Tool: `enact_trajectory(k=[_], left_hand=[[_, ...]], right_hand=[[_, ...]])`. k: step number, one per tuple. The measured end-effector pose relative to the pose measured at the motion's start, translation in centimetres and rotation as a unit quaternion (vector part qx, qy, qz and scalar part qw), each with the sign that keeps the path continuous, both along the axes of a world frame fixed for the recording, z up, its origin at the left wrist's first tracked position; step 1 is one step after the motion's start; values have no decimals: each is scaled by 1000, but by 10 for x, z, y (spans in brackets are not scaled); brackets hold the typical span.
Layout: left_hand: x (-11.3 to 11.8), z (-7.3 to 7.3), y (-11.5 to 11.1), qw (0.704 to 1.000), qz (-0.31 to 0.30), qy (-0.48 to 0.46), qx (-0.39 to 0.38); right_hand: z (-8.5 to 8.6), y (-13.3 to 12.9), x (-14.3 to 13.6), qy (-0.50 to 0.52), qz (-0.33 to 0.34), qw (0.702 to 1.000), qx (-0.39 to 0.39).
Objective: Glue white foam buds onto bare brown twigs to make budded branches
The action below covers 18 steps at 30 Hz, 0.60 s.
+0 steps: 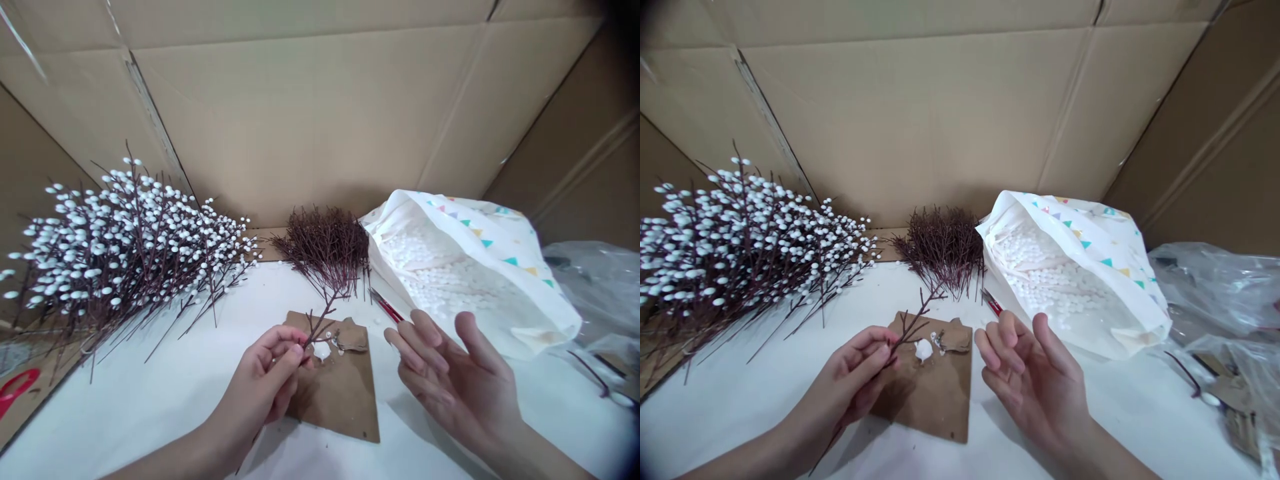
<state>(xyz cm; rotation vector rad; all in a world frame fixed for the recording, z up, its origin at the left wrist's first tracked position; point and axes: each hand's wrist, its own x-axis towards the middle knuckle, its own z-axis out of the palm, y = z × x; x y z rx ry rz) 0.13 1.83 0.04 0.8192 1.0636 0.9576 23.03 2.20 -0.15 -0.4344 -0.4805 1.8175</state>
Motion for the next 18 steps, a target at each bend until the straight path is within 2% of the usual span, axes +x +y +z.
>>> enact_trajectory(k=[5,11,15,18], left_hand=[[7,-7,-6,999,-33,-42,4],[16,-25,-15,994,-87,-18,-57],[19,-23,-22,998,-52,42,-12],[21,-21,-26,996,-83,40,16]], right_hand=[[2,-6,-9,21,30,999,25],[-7,-12,-21,65,85,994,35],[-13,-15,-27,106,102,989,25],[-15,-15,-30,140,110,984,18]])
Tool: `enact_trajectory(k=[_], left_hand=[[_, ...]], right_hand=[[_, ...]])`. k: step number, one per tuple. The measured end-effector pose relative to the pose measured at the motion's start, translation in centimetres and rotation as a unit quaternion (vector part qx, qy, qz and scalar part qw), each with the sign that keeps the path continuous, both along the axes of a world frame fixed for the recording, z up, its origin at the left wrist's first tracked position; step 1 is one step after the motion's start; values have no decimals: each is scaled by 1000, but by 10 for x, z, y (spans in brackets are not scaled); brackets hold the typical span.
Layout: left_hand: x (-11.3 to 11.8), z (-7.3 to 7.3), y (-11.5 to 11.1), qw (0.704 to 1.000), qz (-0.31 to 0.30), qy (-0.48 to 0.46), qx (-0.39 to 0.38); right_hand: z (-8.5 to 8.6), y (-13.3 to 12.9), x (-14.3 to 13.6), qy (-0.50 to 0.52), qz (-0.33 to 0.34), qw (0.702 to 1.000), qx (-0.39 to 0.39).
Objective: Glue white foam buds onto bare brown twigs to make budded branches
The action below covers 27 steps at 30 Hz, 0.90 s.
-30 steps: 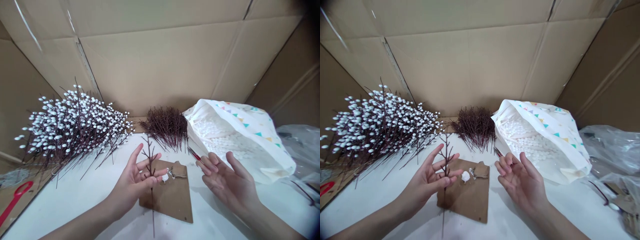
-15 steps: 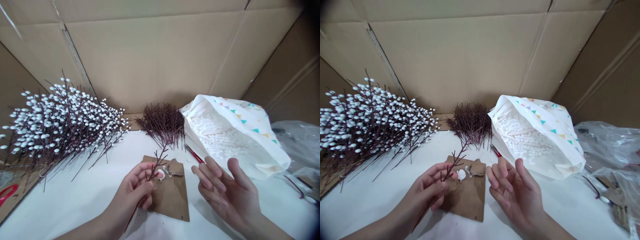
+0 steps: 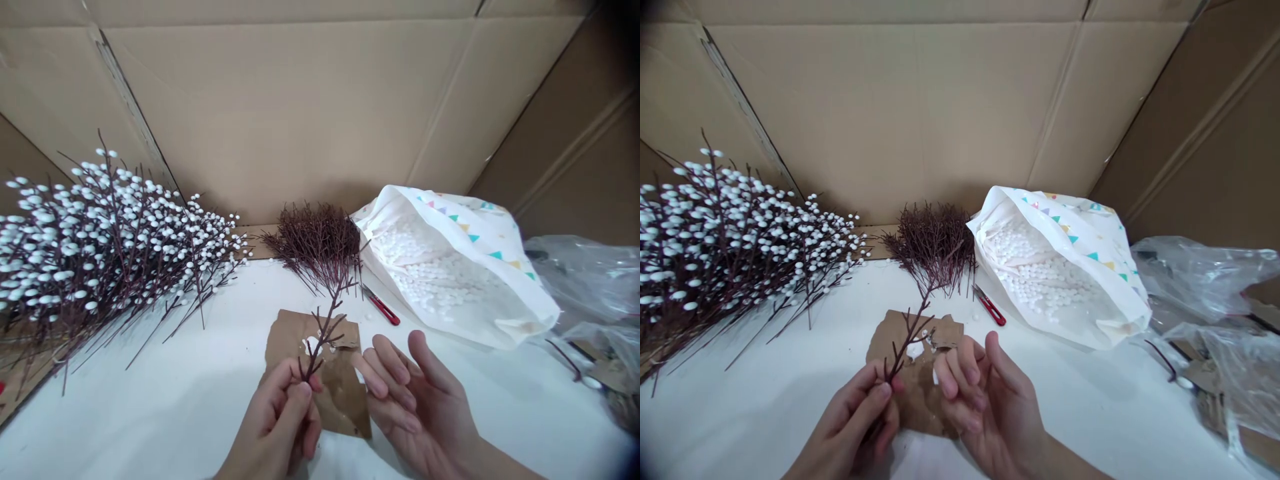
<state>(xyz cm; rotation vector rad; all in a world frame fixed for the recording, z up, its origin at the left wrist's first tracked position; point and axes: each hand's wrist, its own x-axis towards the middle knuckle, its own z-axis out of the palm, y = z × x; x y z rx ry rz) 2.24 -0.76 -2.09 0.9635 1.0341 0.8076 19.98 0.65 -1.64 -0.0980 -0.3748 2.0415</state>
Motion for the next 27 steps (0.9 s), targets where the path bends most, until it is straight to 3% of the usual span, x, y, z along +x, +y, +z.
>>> enact_trajectory(k=[8,27], left_hand=[[6,-7,-7,997,-69,-25,21],[7,-11,-9,993,-87,-71,20]], right_hand=[[0,1,-5,41,7,998,-37],[-1,2,-10,7,1,996,-85]])
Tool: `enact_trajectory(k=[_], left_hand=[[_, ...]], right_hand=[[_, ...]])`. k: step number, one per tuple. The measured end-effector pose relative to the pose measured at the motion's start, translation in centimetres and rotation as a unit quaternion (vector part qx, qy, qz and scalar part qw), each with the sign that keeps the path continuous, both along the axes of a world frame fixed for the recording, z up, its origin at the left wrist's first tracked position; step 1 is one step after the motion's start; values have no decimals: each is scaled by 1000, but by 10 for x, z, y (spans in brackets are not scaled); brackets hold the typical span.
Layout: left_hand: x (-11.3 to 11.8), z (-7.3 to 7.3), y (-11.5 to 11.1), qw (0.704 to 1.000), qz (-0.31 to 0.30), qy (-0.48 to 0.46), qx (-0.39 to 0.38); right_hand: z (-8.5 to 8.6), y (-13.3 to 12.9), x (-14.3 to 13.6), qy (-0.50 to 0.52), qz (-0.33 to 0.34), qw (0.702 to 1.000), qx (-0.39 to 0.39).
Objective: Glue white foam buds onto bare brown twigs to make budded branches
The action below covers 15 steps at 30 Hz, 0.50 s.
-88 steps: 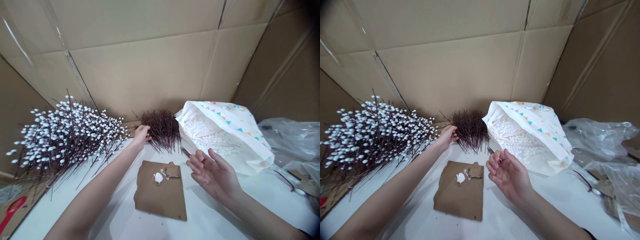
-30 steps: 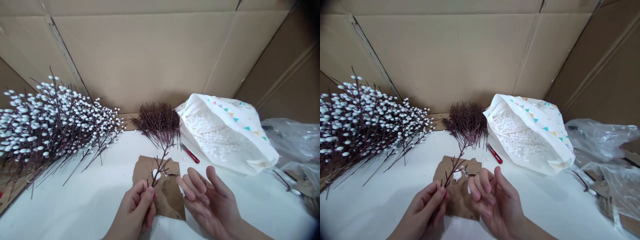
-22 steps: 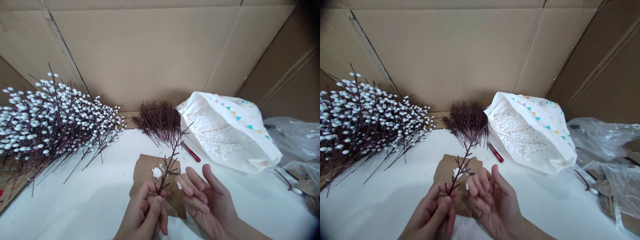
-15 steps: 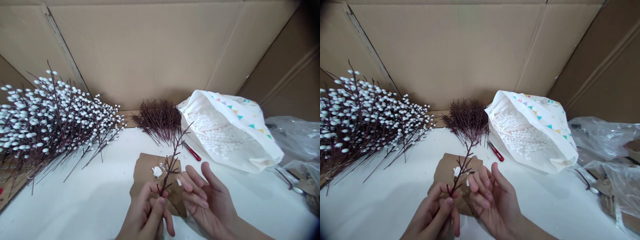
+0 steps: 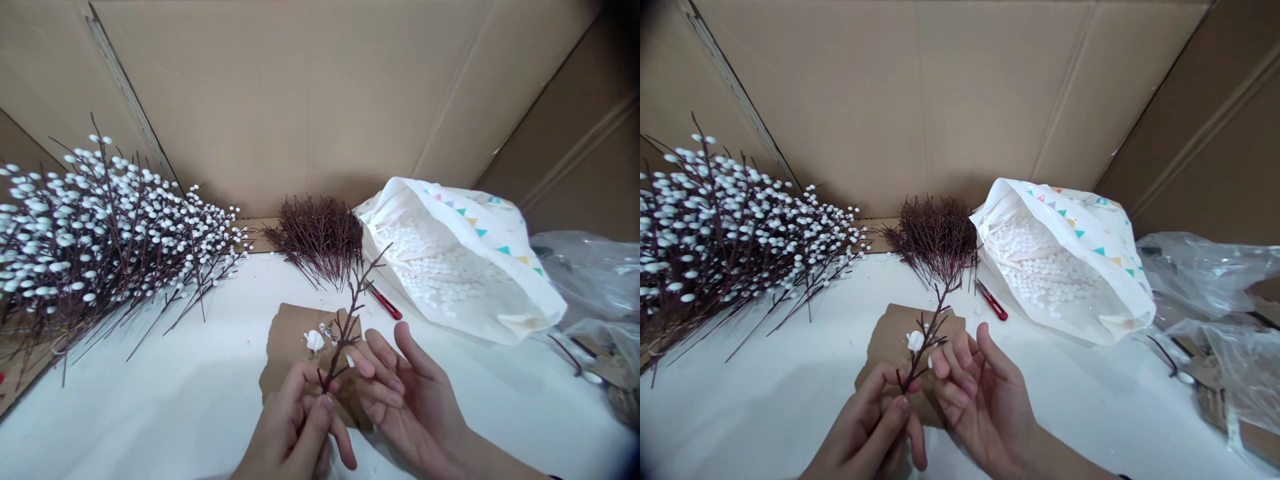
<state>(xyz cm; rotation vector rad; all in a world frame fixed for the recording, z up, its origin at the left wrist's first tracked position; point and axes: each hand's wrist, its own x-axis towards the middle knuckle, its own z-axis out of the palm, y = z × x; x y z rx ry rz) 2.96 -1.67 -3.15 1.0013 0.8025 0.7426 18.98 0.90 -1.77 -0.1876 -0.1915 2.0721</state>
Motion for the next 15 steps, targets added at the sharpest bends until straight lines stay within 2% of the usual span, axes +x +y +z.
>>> enact_trajectory(k=[15], left_hand=[[0,0,1,1000,2,0,-1]], right_hand=[[-2,0,-1,-30,-10,999,-18]])
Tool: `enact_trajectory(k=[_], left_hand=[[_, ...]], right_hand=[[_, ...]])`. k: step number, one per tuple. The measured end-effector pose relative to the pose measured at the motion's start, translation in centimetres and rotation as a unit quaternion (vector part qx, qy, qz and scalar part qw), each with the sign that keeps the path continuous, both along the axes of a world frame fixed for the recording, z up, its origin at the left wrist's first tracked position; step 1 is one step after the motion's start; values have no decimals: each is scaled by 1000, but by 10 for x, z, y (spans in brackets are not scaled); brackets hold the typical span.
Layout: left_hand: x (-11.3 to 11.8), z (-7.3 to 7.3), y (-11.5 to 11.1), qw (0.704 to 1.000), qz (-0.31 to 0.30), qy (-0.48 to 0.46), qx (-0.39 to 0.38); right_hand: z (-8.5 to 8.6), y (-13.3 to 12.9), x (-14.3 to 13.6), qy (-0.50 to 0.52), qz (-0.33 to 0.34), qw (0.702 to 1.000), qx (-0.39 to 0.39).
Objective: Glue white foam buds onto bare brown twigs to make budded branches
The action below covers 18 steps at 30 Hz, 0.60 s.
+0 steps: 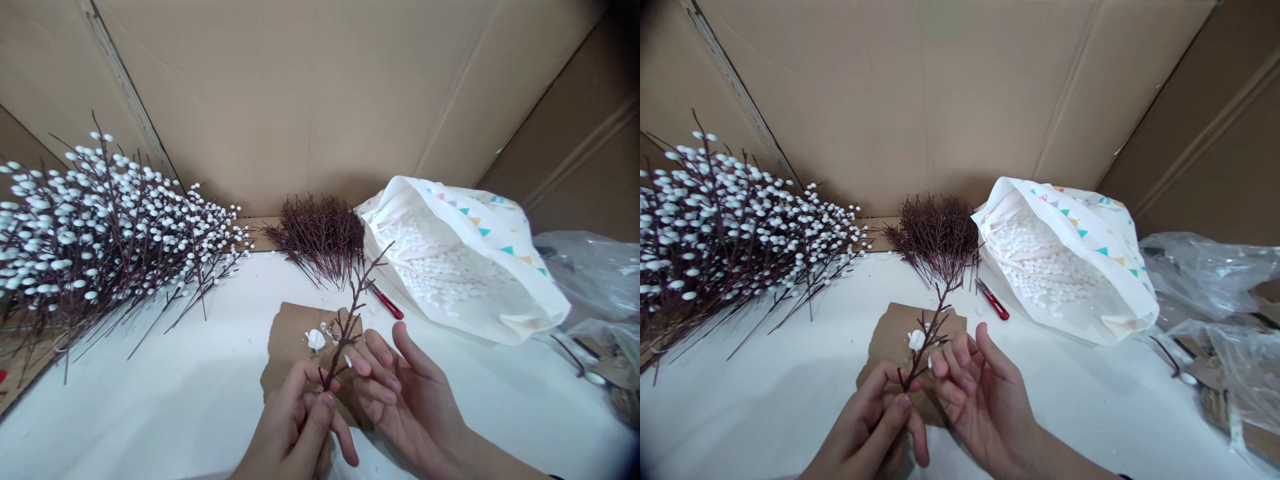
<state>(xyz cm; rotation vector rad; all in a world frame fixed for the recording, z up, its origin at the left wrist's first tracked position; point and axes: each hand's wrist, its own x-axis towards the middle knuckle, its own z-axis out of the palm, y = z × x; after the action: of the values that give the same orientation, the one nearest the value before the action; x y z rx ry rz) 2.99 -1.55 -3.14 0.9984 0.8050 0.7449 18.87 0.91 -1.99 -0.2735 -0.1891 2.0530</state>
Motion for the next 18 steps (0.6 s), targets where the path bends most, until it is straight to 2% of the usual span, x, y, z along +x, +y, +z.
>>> enact_trajectory(k=[8,13,18], left_hand=[[-2,-4,0,1000,21,-3,22],[-5,-1,1,997,61,38,30],[-7,1,-1,996,67,63,10]], right_hand=[[8,3,8,-28,-36,999,0],[12,2,11,-30,-45,998,24],[13,0,9,-56,-44,996,50]])
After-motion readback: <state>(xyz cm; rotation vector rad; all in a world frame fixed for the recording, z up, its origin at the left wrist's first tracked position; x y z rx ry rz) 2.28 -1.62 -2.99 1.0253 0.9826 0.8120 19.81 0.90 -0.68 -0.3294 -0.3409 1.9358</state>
